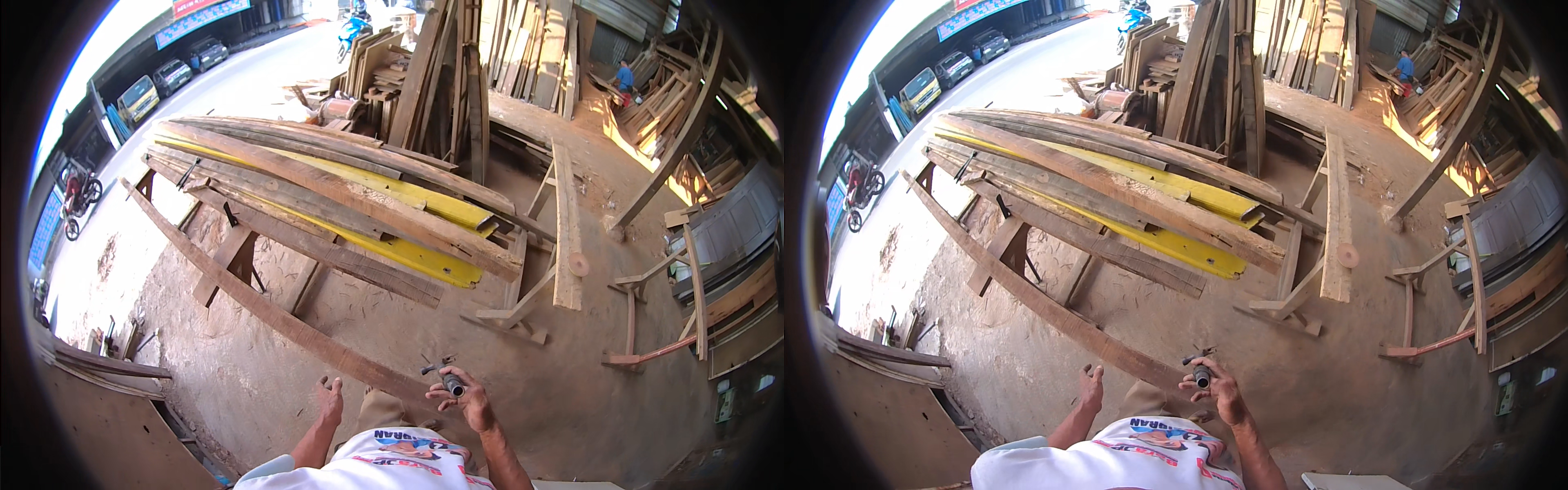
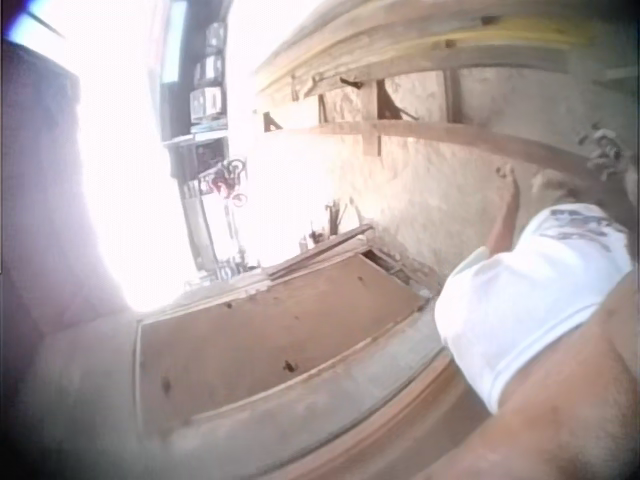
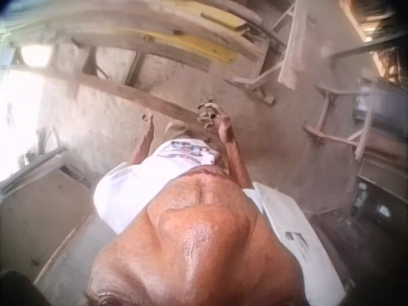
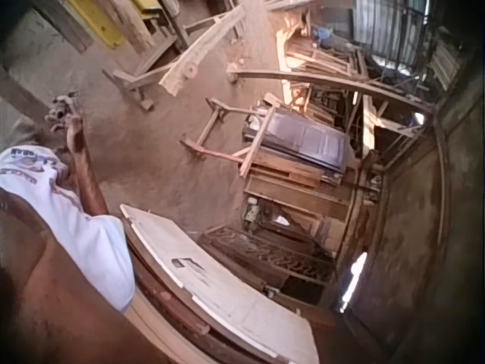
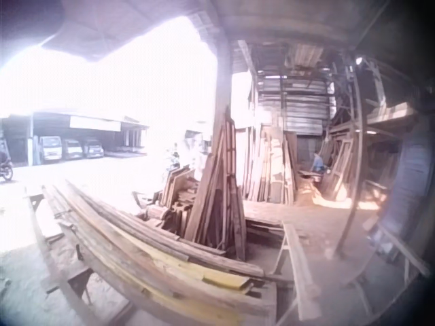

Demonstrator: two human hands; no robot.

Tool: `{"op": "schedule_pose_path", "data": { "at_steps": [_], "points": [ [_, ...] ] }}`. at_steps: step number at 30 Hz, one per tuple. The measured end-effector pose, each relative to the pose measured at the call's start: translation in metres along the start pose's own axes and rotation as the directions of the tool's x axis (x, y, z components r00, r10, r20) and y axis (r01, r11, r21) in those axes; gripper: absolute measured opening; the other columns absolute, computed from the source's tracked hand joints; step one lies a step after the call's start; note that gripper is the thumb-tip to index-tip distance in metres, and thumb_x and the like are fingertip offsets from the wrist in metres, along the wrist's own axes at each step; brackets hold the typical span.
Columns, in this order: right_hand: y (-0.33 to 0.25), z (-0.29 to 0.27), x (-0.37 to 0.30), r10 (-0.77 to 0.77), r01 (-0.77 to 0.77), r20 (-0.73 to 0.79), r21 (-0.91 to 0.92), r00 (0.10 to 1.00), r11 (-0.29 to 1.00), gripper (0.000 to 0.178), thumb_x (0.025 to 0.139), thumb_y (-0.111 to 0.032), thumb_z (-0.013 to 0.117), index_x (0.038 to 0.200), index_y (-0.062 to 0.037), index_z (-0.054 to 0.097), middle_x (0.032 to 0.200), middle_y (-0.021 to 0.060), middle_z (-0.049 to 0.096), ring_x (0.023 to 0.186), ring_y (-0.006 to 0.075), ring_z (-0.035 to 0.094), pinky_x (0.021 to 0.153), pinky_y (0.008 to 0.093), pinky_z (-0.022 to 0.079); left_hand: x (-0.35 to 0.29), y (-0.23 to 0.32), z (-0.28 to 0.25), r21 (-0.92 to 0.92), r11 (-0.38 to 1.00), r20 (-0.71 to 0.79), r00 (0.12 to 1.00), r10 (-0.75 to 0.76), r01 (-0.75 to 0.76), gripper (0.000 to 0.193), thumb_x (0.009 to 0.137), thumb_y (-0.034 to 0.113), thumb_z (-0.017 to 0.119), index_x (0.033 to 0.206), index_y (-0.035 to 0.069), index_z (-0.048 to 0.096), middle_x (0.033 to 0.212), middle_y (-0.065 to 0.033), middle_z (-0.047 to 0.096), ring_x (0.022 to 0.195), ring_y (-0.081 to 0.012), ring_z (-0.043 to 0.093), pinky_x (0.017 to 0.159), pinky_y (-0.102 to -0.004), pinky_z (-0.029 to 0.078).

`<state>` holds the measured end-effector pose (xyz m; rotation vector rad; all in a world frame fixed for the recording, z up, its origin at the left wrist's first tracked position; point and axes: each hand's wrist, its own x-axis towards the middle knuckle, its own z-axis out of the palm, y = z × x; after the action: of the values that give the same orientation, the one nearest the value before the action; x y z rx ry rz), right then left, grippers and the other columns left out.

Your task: The person bends long metal rods using a wooden plank as a lever and a wooden block as a fulcrum. They repeatedly position the rod, apply downward force to bend it, and then use a hammer to strike the bent section. The person also uses pliers to adjust the rod's position on the workbench.

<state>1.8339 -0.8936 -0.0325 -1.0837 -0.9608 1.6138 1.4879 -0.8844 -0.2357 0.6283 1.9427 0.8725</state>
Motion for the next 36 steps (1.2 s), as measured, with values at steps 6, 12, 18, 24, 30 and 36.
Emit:
{"op": "schedule_pose_path", "data": {
  "at_steps": [6, 12, 18, 24, 30, 36],
  "points": [
    [-0.011, -0.011, -0.006, -0.099, 0.080, -0.039, -0.336, 0.994, 0.938, 0.040, 0.102, -0.008, 0.062, 0.140, -0.0075, 0.050, 0.101, 0.0117, 0.072, 0.097, 0.0210, 0.076, 0.071, 0.0299, 0.059, -0.049, 0.000, 0.039, -0.196, 0.970, 0.224, 0.970, -0.096, 0.141, 0.083, 0.099, 0.049, 0.062, 0.157, 0.002, 0.027, 0.133, -0.0231, 0.060, 0.120, -0.0320, 0.060, 0.101, -0.0496, 0.047],
    [-0.052, -0.021, 0.007, -0.191, 0.124, -0.047, -0.606, 0.980, 0.786, 0.035, 0.098, -0.009, 0.067, 0.132, -0.0057, 0.058, 0.092, 0.0114, 0.071, 0.084, 0.0198, 0.078, 0.067, 0.0295, 0.056, -0.058, 0.020, 0.079, -0.369, 0.909, 0.344, 0.937, -0.060, 0.193, 0.082, 0.099, 0.050, 0.063, 0.156, 0.004, 0.027, 0.130, -0.0207, 0.059, 0.111, -0.0309, 0.064, 0.095, -0.0482, 0.053],
    [-0.099, -0.031, 0.019, -0.450, 0.311, 0.108, -0.858, 0.887, 0.408, 0.035, 0.091, -0.014, 0.078, 0.121, -0.0033, 0.065, 0.091, 0.0096, 0.064, 0.079, 0.0215, 0.068, 0.072, 0.0354, 0.053, -0.049, -0.004, 0.090, -0.423, 0.896, 0.265, 0.964, -0.021, 0.136, 0.083, 0.097, 0.048, 0.068, 0.156, 0.004, 0.027, 0.122, -0.0178, 0.060, 0.099, -0.0246, 0.065, 0.085, -0.0411, 0.058],
    [-0.047, -0.067, 0.047, -0.404, 0.360, -0.050, -0.360, 0.914, 0.860, 0.018, 0.088, -0.010, 0.060, 0.105, -0.0031, 0.057, 0.101, 0.0069, 0.058, 0.087, 0.0189, 0.057, 0.085, 0.0369, 0.049, -0.049, 0.003, 0.103, -0.262, 0.955, 0.096, 0.981, 0.170, -0.140, 0.093, 0.094, 0.050, 0.071, 0.153, -0.009, 0.028, 0.139, -0.0275, 0.056, 0.126, -0.0344, 0.059, 0.106, -0.0404, 0.047],
    [-0.054, -0.032, 0.032, -0.351, 0.349, 0.014, 0.072, 0.936, 0.934, 0.014, 0.099, -0.013, 0.060, 0.089, -0.0073, 0.054, 0.080, 0.0058, 0.056, 0.062, 0.0145, 0.051, 0.064, 0.0326, 0.047, -0.099, -0.016, 0.100, -0.329, 0.944, -0.148, 0.989, -0.031, -0.020, 0.083, 0.095, 0.044, 0.073, 0.152, -0.004, 0.036, 0.116, -0.0196, 0.067, 0.099, -0.0226, 0.067, 0.080, -0.0363, 0.057],
    [-0.035, -0.032, 0.019, -0.406, 0.370, 0.039, 0.338, 0.913, 0.865, 0.021, 0.103, -0.021, 0.058, 0.089, -0.0061, 0.053, 0.080, 0.0062, 0.053, 0.070, 0.0171, 0.051, 0.075, 0.0383, 0.047, -0.189, -0.025, 0.140, -0.384, 0.902, -0.291, 0.953, 0.082, -0.195, 0.062, 0.100, 0.040, 0.067, 0.142, -0.003, 0.051, 0.111, -0.0178, 0.070, 0.103, -0.0250, 0.067, 0.091, -0.0374, 0.053]
  ]
}}
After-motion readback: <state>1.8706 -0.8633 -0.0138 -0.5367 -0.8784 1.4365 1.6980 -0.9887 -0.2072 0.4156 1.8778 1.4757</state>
